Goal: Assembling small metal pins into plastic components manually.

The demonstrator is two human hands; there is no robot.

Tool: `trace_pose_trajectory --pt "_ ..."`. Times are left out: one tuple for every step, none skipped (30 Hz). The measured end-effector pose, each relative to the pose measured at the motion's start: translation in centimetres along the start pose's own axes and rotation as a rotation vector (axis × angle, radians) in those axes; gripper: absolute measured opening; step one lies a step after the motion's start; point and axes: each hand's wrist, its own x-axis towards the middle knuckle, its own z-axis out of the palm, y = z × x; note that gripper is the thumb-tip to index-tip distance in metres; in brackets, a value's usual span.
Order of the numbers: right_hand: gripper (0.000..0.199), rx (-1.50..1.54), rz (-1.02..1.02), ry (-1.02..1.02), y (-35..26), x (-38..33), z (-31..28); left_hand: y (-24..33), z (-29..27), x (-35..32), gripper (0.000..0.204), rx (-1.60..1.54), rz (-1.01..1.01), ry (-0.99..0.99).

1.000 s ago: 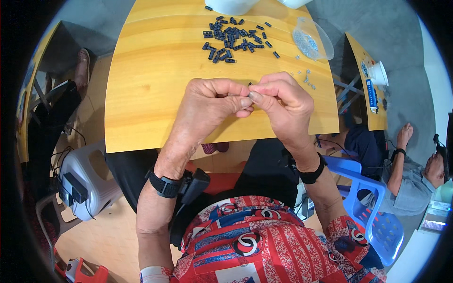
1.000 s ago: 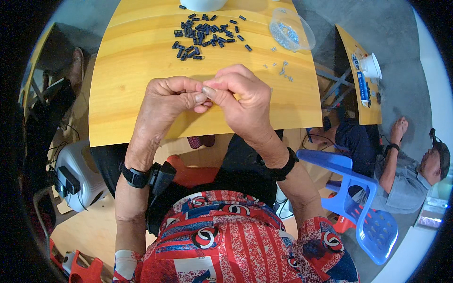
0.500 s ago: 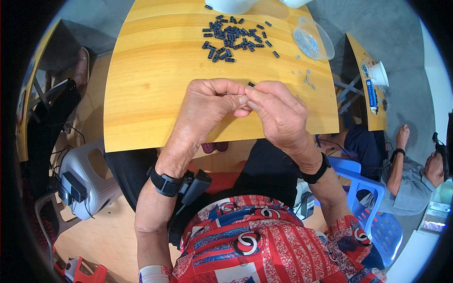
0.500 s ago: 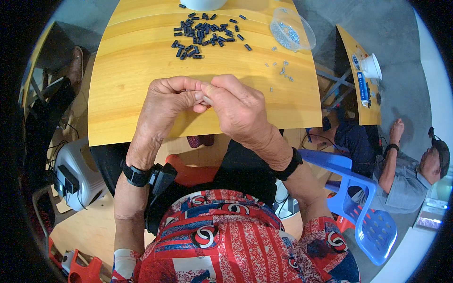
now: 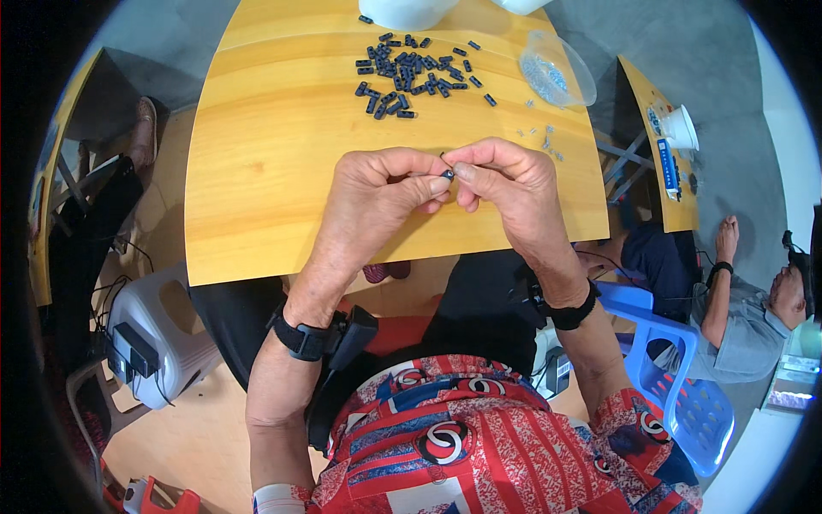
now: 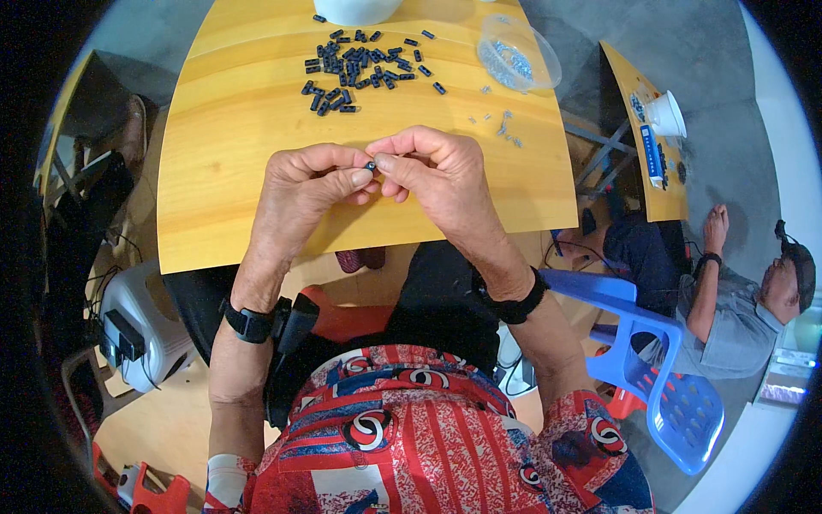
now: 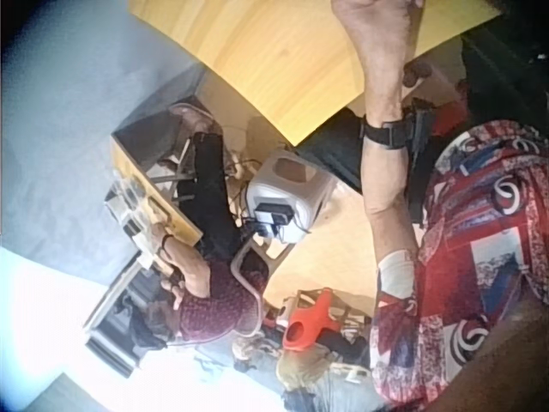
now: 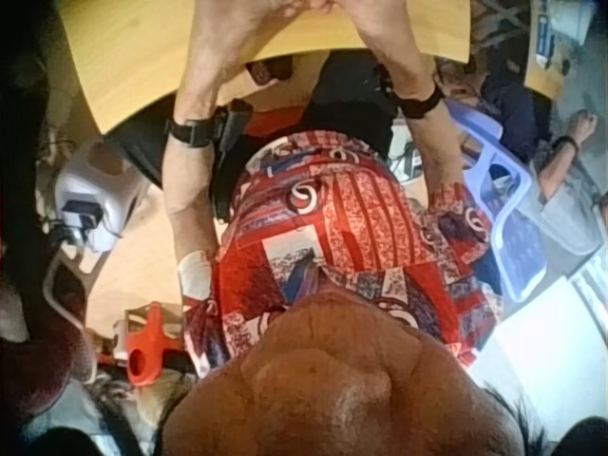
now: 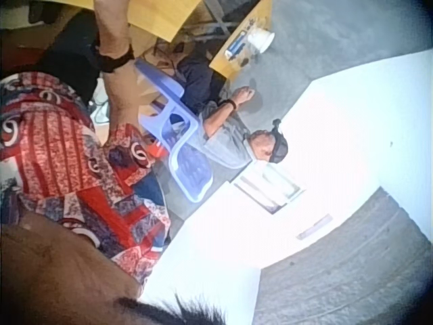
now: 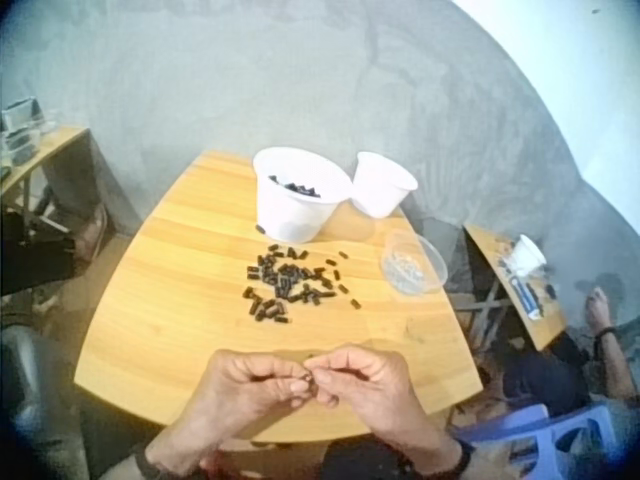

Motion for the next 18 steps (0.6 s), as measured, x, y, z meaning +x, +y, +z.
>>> trace_pose_trajectory --pt "0.011 -0.017 -0.001 -0.002 0.03 0.03 -0.02 -0.03 0.04 0.02 0.010 0.025 0.002 0.006" --pt "0.011 -0.017 0.000 -0.002 0.01 0.06 -0.02 -0.09 0.06 0.03 0.010 0.024 0.001 0.007" --pt "0.011 -0.032 -0.001 -0.004 -0.03 0.09 0.01 -0.17 0.05 0.04 0.010 0.013 -0.002 0.006" --pt "0.011 -0.047 -0.003 -0.006 -0.06 0.14 0.04 -0.22 0.03 0.05 0.010 0.002 -0.005 0.005" --pt "0.011 -0.047 -0.002 -0.007 -0.07 0.22 0.05 -0.22 -0.02 0.09 0.010 0.002 -0.005 0.006" --pt "0.011 -0.061 -0.006 -0.010 -0.07 0.25 0.04 -0.23 -0.03 0.09 0.010 0.010 -0.006 0.003" --pt "0.010 -0.076 -0.011 -0.013 -0.08 0.28 0.04 -0.21 -0.04 0.10 0.010 0.017 -0.007 0.000" --pt "0.010 -0.076 -0.011 -0.013 -0.06 0.32 0.06 -0.08 -0.02 0.11 0.010 0.017 -0.006 0.001" --pt "0.009 -0.078 -0.016 -0.014 0.05 0.41 0.08 0.09 -0.03 0.15 0.010 0.016 -0.021 0.001" --pt "0.008 -0.079 -0.022 -0.014 0.15 0.52 0.10 0.24 -0.03 0.20 0.010 0.016 -0.035 0.000" --pt "0.008 -0.079 -0.026 -0.014 0.29 0.49 0.17 0.17 -0.01 0.22 0.010 0.018 -0.032 0.000" --pt "0.007 -0.152 -0.090 -0.024 0.45 0.47 0.34 -0.02 -0.09 0.28 0.010 -0.004 -0.056 -0.003" --pt "0.006 -0.225 -0.155 -0.032 0.48 0.46 0.54 -0.15 -0.16 0.31 0.010 -0.026 -0.079 -0.007" --pt "0.006 -0.225 -0.166 -0.032 0.35 0.47 0.73 -0.18 -0.20 0.26 0.010 -0.020 -0.070 -0.007" --pt "0.006 -0.239 -0.148 -0.045 0.22 0.30 0.80 -0.32 -0.08 0.12 0.009 -0.008 -0.105 0.002" --pt "0.007 -0.253 -0.130 -0.058 0.11 0.19 0.86 -0.40 0.03 0.03 0.009 0.003 -0.141 0.010" --pt "0.007 -0.255 -0.139 -0.053 0.16 0.16 0.95 -0.45 0.02 -0.01 0.009 0.008 -0.133 0.004" --pt "0.007 -0.361 -0.208 -0.041 0.29 0.19 0.95 -0.42 -0.01 0.05 0.009 0.024 -0.140 0.013"
